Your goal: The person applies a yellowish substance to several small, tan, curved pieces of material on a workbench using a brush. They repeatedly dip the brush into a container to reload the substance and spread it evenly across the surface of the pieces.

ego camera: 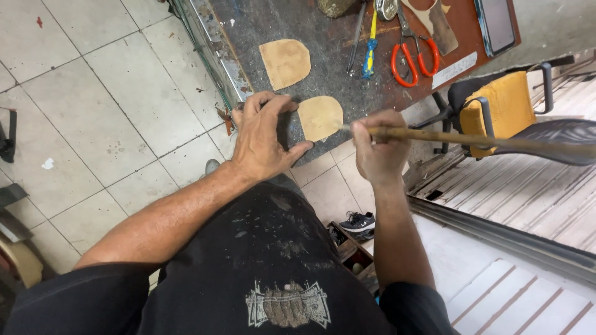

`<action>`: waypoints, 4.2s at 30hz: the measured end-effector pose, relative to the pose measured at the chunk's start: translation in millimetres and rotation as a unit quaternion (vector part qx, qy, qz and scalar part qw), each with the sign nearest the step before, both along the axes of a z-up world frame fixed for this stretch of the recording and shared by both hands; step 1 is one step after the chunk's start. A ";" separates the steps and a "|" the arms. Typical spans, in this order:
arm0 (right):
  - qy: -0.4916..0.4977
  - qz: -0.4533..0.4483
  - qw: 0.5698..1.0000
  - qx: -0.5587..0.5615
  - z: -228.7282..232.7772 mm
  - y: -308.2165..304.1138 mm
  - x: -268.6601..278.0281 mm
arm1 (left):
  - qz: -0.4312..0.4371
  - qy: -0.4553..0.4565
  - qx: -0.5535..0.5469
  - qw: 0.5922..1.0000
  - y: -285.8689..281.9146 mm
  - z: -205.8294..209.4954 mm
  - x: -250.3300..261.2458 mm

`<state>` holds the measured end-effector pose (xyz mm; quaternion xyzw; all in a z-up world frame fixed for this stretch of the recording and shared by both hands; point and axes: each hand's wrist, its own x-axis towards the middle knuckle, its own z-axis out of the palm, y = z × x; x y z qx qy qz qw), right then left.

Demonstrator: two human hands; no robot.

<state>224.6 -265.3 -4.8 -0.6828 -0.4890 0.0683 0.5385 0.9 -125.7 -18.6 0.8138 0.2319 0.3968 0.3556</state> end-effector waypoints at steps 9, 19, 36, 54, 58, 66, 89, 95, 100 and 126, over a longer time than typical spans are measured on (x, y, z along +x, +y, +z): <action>-0.076 -0.006 0.997 0.019 -12.9 38.5 -17.8 | 0.000 -0.001 -0.002 1.000 -0.5 -8.4 1.3; 0.033 0.001 0.997 0.065 8.7 59.2 -32.0 | 0.025 -0.041 -0.004 0.999 -2.2 -28.4 7.5; -0.031 0.227 0.973 -0.023 16.4 48.1 16.6 | 0.011 -0.041 -0.012 0.999 -3.2 -37.8 6.7; 0.058 -0.054 0.996 0.043 1.2 33.8 -3.0 | -0.005 -0.027 -0.018 0.999 -1.2 -8.5 0.7; -0.054 0.024 0.998 0.028 -31.3 21.3 -7.8 | -0.003 -0.027 -0.020 0.999 1.0 -18.9 3.9; -0.004 -0.042 0.996 0.074 -0.9 63.8 -17.2 | -0.002 -0.014 -0.013 1.000 0.1 -15.0 -0.7; -0.070 0.231 0.970 0.041 8.9 21.1 -21.1 | -0.032 -0.040 -0.008 0.999 0.1 -24.2 -6.9; -0.054 0.197 0.979 0.022 3.0 -3.4 -15.3 | -0.041 -0.034 -0.016 0.998 -1.0 -24.7 -9.1; -0.075 0.169 0.982 0.035 15.2 1.9 -38.5 | -0.046 -0.025 -0.018 0.998 1.4 -20.4 -8.5; 0.068 -0.088 0.990 0.083 -1.1 23.1 -3.7 | -0.036 -0.019 0.002 0.999 2.5 -25.0 -9.1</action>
